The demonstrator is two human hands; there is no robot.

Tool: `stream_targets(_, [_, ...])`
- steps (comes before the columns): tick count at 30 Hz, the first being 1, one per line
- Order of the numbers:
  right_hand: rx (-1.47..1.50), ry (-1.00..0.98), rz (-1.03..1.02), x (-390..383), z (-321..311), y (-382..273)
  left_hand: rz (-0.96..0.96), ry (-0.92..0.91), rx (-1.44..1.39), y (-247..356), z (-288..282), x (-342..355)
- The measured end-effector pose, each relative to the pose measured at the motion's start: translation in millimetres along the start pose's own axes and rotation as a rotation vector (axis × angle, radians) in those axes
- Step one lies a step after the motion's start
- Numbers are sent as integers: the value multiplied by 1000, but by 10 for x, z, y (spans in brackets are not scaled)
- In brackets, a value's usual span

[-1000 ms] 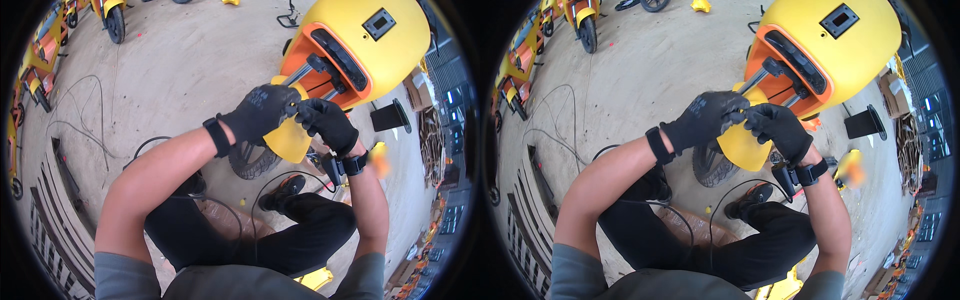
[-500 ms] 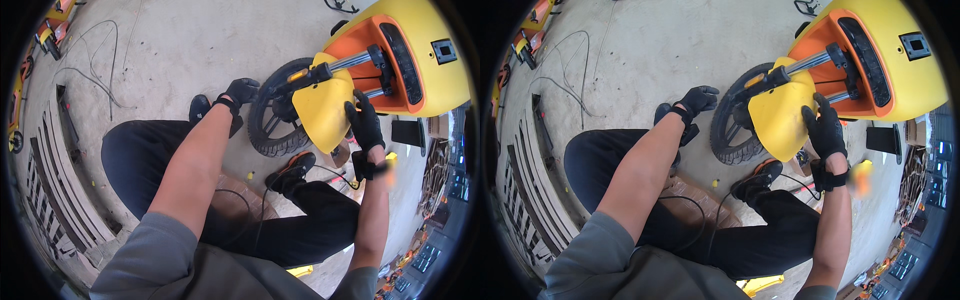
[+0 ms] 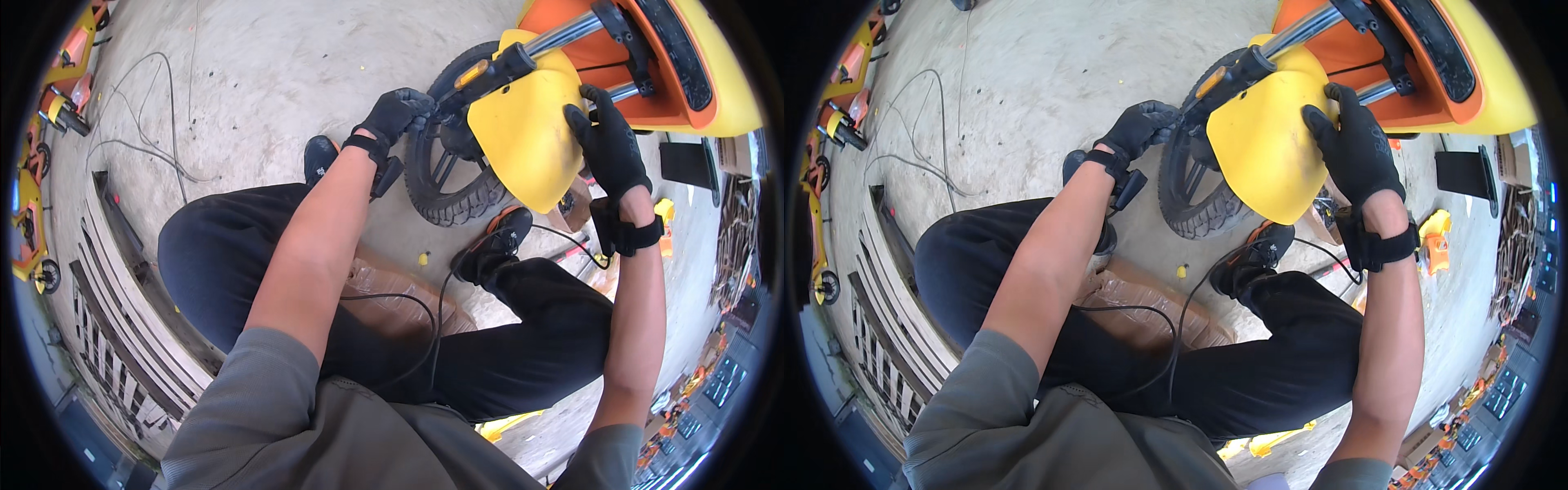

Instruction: The person works on the front wheel and body panels of a yellow motorcycle. They use a hammer and a T-handle socket wrench to adjust and secure parts.

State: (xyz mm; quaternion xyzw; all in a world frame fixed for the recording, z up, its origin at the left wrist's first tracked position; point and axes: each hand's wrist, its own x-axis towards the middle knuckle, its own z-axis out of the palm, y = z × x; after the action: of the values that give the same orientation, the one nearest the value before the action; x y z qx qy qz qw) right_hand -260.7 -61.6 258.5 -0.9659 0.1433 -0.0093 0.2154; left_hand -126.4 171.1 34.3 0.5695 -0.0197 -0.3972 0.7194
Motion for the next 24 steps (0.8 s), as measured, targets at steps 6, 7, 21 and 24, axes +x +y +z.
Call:
stream_targets(6, [-10,9,7,-14,-10,12,-36,-60,30,102,-41,44])
stream_targets(7, [-32,42,-30,-12,15,63,-38,-64,38,121,-17,29])
stream_targets(21, [-90,35,-39,20,43,130,-133,70,241,274,65,-43])
stream_targets(24, [-96,40,-38,12,34,121,-81,38,302,272,49,3])
